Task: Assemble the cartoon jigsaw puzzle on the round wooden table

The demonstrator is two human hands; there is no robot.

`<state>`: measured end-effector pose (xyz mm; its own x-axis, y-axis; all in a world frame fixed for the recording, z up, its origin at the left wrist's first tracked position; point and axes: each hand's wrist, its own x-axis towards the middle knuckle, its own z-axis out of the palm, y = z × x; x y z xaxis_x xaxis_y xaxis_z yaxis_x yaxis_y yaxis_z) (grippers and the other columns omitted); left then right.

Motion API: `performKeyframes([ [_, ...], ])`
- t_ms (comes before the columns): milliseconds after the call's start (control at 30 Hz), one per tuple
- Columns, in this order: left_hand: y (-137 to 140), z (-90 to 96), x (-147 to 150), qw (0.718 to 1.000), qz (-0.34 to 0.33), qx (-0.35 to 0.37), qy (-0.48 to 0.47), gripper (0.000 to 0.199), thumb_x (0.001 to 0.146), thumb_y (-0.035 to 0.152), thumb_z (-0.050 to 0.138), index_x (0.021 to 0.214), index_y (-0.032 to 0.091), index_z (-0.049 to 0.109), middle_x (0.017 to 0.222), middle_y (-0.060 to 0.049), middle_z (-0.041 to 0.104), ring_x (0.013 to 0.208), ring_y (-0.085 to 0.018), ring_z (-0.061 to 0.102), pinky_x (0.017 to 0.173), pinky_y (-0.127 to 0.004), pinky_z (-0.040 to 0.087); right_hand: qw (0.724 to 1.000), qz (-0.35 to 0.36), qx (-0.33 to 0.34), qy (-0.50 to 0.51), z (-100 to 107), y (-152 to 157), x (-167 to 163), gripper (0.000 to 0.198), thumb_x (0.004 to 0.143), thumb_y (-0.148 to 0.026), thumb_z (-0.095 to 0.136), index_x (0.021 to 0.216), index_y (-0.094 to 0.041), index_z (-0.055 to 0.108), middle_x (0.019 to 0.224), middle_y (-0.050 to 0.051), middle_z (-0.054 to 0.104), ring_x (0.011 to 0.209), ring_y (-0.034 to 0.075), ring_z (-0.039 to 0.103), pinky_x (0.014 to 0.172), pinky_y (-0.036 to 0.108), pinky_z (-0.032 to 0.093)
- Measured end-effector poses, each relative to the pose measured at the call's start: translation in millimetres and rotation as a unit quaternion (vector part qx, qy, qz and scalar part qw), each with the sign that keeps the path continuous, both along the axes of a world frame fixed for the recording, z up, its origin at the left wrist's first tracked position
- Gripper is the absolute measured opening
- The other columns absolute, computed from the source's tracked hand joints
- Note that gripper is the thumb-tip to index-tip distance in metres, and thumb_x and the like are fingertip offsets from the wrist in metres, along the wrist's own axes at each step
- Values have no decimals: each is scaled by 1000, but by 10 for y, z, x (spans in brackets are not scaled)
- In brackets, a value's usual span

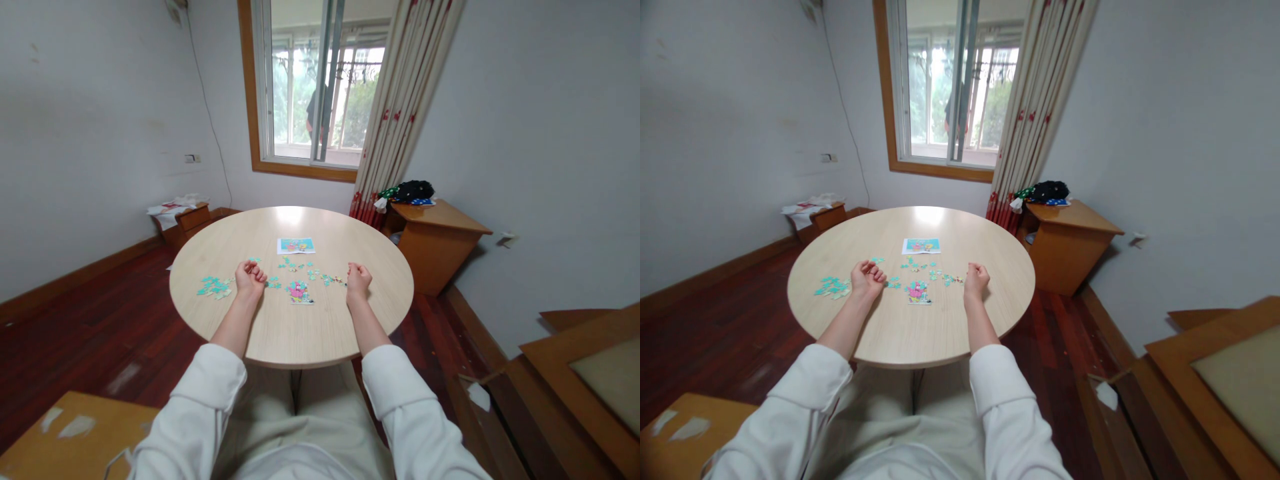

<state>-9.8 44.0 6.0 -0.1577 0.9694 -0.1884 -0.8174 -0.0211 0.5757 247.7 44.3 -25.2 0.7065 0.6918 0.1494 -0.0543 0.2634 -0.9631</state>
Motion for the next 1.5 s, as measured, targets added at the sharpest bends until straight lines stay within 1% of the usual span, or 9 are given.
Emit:
performKeyframes([
  [100,-13,17,7,1000,2,-7,-4,12,66,21,47,58,18,39,41,8,25,32,-6,21,36,-19,15,994,19,-19,-103,-25,-21,-62,10,65,-22,51,63,-18,60,59,-4,54,60,12,47,59,21,37],
  [233,-8,15,5,1000,1,-5,-5,13,67,21,47,57,18,39,42,8,25,32,-6,21,36,-19,16,963,51,-49,-259,-80,-30,-102,22,66,-16,45,62,-19,67,73,1,59,73,13,51,74,24,40],
  [333,7,-3,-3,1000,0,0,0,15,67,23,49,58,18,39,43,8,24,33,-5,21,36,-19,16,943,52,-79,-320,-99,-33,-105,27,68,-13,43,63,-19,69,79,3,59,78,14,52,81,26,40],
  [533,6,-8,-6,1000,1,1,1,15,66,22,49,57,19,38,43,8,24,33,-6,21,36,-20,15,901,64,-148,-403,-41,-89,-147,29,73,-13,45,71,-21,72,90,4,59,88,16,52,86,28,37],
  [733,-7,14,0,1000,-2,-7,-6,13,68,21,47,57,18,39,41,8,24,33,-6,21,36,-19,16,871,78,-195,-444,7,-126,-195,30,76,-14,45,77,-25,73,100,4,58,99,18,49,90,32,33],
  [867,4,4,-7,1000,-1,1,0,14,67,22,49,57,18,39,42,8,24,33,-5,21,36,-19,16,853,84,-213,-470,9,-140,-214,31,77,-14,45,81,-27,74,105,5,58,100,20,47,90,34,32],
  [1100,-8,16,2,1000,1,-2,0,14,67,22,47,57,19,38,41,7,24,32,-6,21,36,-19,15,830,63,-242,-498,57,-204,-248,34,79,-15,44,93,-26,73,110,8,58,101,24,47,88,37,32],
  [1200,-19,28,7,1000,3,-4,-3,13,67,21,46,57,19,39,41,7,24,32,-6,20,36,-19,15,824,65,-248,-505,70,-213,-251,35,78,-14,45,95,-25,73,112,9,58,102,24,47,88,37,32],
  [1500,-12,20,2,1000,0,-4,-6,13,66,20,47,57,19,38,41,7,25,33,-6,20,35,-19,15,823,73,-253,-503,67,-206,-245,36,77,-14,45,98,-26,72,114,9,56,104,25,46,89,39,32],
])
